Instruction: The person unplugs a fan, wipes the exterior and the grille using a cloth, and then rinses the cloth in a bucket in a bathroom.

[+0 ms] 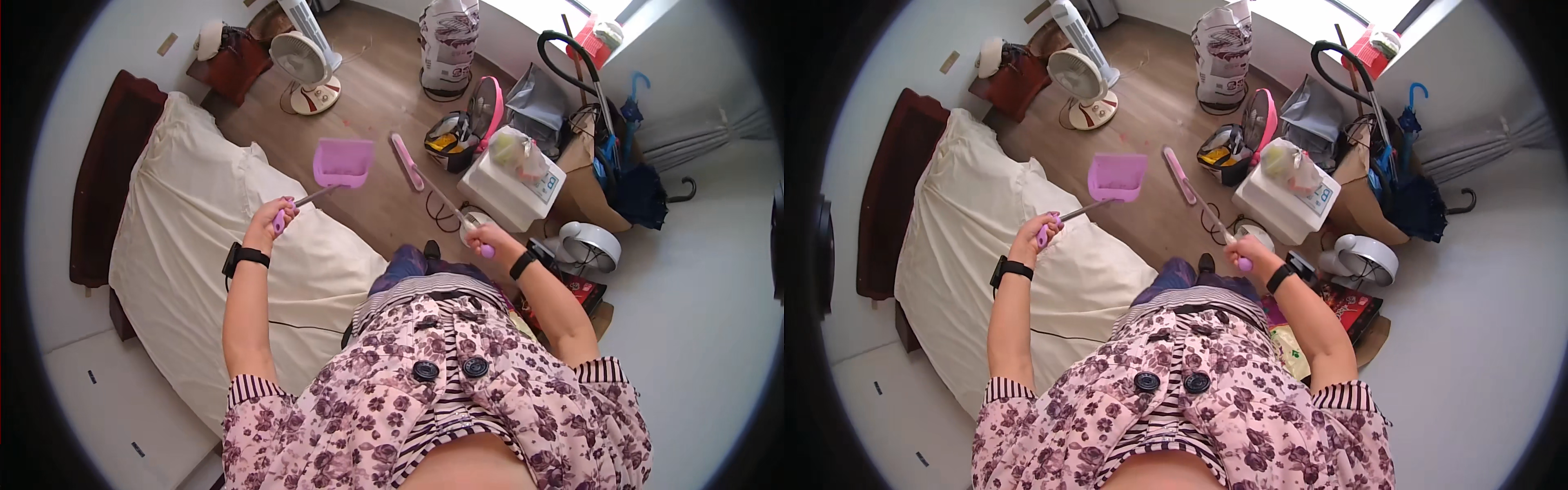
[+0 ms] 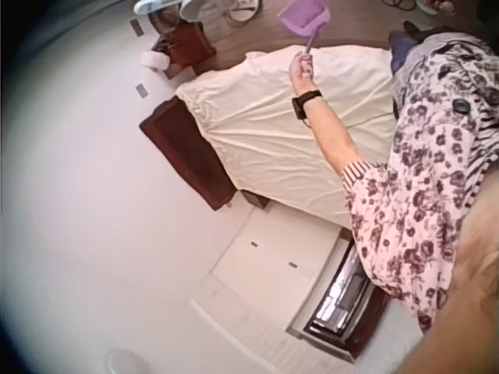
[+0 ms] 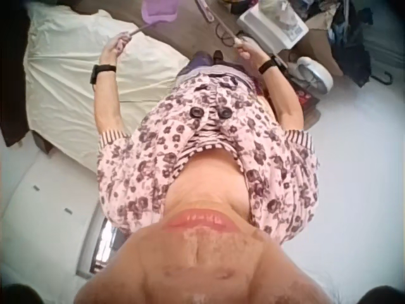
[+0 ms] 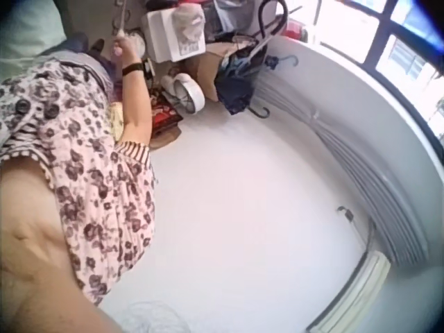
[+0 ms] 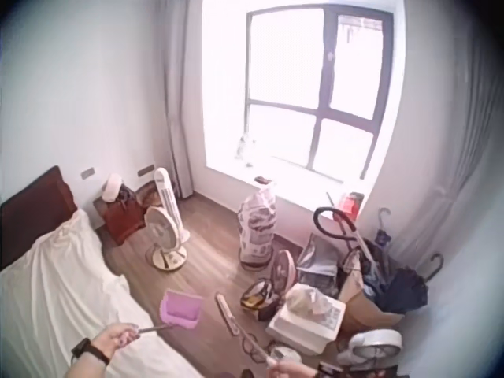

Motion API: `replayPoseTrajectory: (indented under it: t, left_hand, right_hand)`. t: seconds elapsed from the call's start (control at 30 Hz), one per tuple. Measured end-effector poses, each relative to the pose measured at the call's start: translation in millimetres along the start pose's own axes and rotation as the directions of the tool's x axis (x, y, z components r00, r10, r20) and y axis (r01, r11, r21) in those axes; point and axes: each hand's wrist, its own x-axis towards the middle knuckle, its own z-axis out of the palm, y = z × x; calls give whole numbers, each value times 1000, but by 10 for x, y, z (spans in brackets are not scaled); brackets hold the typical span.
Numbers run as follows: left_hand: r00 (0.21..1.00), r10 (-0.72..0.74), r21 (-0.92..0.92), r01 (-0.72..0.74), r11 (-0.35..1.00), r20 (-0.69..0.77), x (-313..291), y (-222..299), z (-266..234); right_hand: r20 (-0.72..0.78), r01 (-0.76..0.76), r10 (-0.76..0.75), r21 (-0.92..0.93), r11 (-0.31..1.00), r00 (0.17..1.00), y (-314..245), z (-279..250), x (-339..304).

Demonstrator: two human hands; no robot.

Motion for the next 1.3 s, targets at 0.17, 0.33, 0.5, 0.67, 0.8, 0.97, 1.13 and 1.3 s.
replayPoseTrajectory:
  t: [0.17,0.33,0.5,0.67,0.8,0.97,1.13,1.3]
  left_hand:
    - [1000,7,-6,-7,1000,-23,3,-15,-83]
    - [1000,-27,-73,26,997,-7,-15,-131,-349]
    - [994,-108,-60,107,992,-17,167,-275,-287]
    - [993,-109,-22,108,994,-42,420,-457,-84]
    - [984,-121,93,134,987,-134,537,-589,-21]
    - [975,-104,293,161,942,-198,424,-587,-26]
    - [963,-129,424,222,878,-237,405,-403,113]
    - [957,-152,425,249,870,-248,443,-267,53]
  right_hand:
    - [43,78,-78,3,997,996,-302,36,147]
    - [-83,130,-153,-239,962,985,-490,70,174]
    - [-184,129,-187,-287,949,965,-328,-191,298]
    - [-215,152,-168,-92,984,962,-213,-312,317]
    - [-302,54,-86,-110,992,949,-142,-409,289]
    - [-370,-13,-79,-240,971,926,-125,-577,583]
    - [-127,170,-280,-539,825,952,130,-1119,1345]
    - [160,145,-51,-964,-224,986,506,-287,2000]
